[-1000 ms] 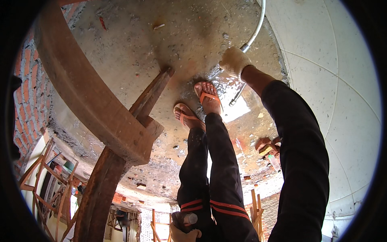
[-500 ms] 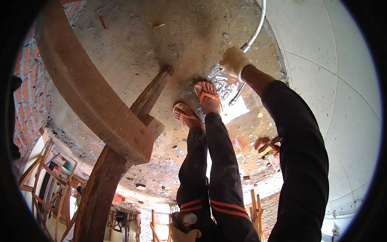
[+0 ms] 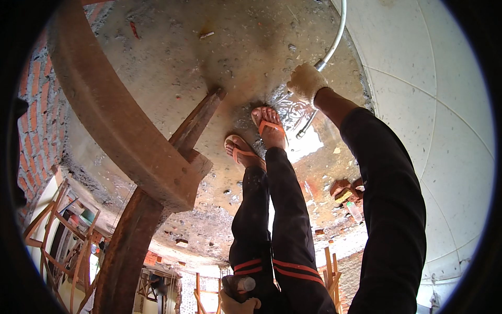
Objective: The person uses a hammer and chisel to remove tiles from a curved wall. They repeatedly strike the chisel to break and pry off tile sections, then briefly rinse the area with a hose before resuming chipping.
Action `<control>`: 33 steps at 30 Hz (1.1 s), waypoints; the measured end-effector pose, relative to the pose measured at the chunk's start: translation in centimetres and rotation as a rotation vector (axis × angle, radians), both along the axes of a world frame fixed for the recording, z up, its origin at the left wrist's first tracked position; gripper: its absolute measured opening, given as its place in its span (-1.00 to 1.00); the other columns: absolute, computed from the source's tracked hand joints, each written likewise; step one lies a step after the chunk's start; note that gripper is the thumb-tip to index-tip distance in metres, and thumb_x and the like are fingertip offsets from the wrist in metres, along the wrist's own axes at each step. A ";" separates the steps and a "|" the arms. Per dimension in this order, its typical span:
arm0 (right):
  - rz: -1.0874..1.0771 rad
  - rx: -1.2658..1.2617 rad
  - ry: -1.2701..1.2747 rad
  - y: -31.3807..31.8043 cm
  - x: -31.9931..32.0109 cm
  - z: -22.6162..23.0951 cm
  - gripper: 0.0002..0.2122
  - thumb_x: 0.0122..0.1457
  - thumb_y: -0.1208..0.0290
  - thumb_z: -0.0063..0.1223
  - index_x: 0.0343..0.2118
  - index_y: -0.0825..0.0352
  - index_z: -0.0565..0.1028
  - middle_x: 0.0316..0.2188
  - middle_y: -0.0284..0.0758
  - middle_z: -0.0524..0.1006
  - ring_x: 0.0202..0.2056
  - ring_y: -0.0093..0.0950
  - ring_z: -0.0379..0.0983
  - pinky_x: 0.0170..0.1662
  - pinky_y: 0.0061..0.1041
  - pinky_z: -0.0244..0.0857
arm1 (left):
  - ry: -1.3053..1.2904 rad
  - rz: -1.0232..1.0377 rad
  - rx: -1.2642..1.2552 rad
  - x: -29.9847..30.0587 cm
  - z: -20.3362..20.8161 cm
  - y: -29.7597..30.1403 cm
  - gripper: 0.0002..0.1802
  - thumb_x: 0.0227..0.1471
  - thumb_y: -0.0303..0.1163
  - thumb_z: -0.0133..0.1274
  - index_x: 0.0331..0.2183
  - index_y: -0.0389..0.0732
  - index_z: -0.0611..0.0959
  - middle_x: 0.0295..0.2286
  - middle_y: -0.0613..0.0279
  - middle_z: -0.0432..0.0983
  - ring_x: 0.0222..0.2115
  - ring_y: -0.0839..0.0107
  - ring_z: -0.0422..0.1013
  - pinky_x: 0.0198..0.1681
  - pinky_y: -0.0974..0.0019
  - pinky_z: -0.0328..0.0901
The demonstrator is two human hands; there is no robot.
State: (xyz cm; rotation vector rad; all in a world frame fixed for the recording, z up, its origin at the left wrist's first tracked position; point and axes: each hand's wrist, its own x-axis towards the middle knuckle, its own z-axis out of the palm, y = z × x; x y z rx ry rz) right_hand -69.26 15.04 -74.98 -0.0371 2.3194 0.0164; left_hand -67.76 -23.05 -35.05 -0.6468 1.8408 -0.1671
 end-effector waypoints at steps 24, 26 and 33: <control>-0.021 -0.074 0.030 0.4 0.1 -0.5 -0.88 -0.02 0.39 0.04 -0.43 0.07 0.59 -0.45 -0.40 0.55 -0.29 -0.41 0.50 -0.29 -0.44 0.36 | -0.017 -0.019 -0.015 -0.1 0.0 1.2 -0.25 -0.53 -0.36 0.21 -0.14 -0.30 0.37 -0.39 -0.09 0.48 -0.35 0.00 0.42 -0.28 0.14 0.33; -0.040 -0.067 0.063 0.5 0.0 -0.5 -0.89 -0.02 0.40 0.03 -0.44 0.10 0.58 -0.46 -0.39 0.55 -0.31 -0.39 0.50 -0.29 -0.43 0.36 | -0.016 -0.018 -0.018 -0.4 0.0 1.7 -0.25 -0.53 -0.36 0.21 -0.14 -0.30 0.37 -0.39 -0.10 0.48 -0.35 -0.01 0.42 -0.28 0.14 0.33; -0.254 -0.107 0.318 0.6 -2.8 -0.4 -0.93 -0.03 0.42 0.01 -0.51 0.23 0.52 -0.50 -0.29 0.52 -0.34 -0.32 0.49 -0.29 -0.37 0.35 | -0.012 -0.020 -0.018 -1.4 -0.2 3.3 -0.25 -0.53 -0.36 0.21 -0.14 -0.29 0.37 -0.40 -0.10 0.48 -0.35 -0.01 0.42 -0.28 0.14 0.33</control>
